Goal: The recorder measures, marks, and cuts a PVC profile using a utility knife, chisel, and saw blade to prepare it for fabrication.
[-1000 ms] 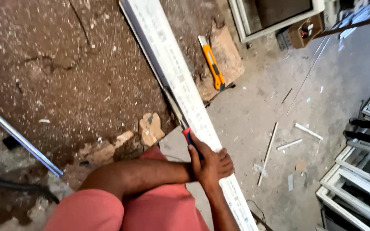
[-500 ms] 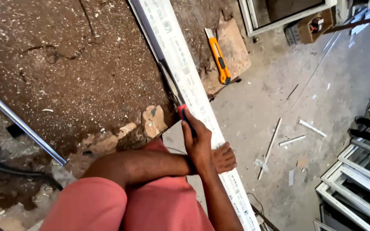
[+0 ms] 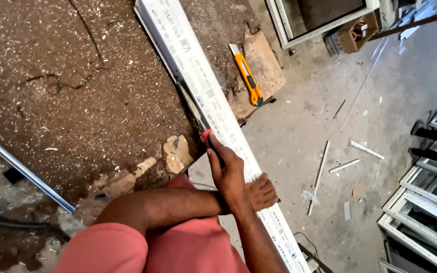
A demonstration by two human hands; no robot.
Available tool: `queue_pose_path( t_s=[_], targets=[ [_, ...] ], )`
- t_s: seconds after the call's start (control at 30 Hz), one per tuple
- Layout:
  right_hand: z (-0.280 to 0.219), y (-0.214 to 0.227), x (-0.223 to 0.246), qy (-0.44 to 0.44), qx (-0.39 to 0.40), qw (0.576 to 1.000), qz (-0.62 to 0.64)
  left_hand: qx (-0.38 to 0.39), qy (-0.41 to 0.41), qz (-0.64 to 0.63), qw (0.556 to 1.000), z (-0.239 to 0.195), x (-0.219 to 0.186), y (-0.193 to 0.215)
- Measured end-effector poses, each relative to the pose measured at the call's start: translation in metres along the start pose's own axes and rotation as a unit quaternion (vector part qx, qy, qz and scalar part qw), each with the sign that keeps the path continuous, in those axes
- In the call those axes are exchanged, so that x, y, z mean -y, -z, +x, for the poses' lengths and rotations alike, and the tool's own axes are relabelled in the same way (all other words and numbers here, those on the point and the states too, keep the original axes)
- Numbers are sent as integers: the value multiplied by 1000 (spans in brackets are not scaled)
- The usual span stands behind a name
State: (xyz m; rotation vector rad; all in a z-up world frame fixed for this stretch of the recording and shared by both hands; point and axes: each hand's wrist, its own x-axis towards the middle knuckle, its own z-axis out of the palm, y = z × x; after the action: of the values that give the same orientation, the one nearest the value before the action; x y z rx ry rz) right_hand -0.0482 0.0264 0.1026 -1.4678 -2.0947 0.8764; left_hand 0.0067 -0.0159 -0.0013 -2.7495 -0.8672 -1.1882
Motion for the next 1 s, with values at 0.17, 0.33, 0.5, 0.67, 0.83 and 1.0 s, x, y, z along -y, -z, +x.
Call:
queue_pose_path(
  t_s=[0.17,0.33,0.5,0.67,0.83,1.0],
  targets=[
    [8,-14,-7,74,-12,997,-8,15,16,40,999,-5,5,-22],
    [11,-18,9,2,-7,1000,-3,90,-39,0,995,9,14,28],
    [5,-12,-2,-21,10,1000,-20,62,-33,28,997,-6,15,-21],
    [8,-28,10,34,-40,999,2,89,-34,21,995,7,5,24],
    [-11,-17,-4,9,-17,1000,-14,76,-15,-2,997,-6,-10,-10],
    [-9,-18,7,-37,7,999,-21,75,-11,-6,997,-1,3,5]
  ],
)
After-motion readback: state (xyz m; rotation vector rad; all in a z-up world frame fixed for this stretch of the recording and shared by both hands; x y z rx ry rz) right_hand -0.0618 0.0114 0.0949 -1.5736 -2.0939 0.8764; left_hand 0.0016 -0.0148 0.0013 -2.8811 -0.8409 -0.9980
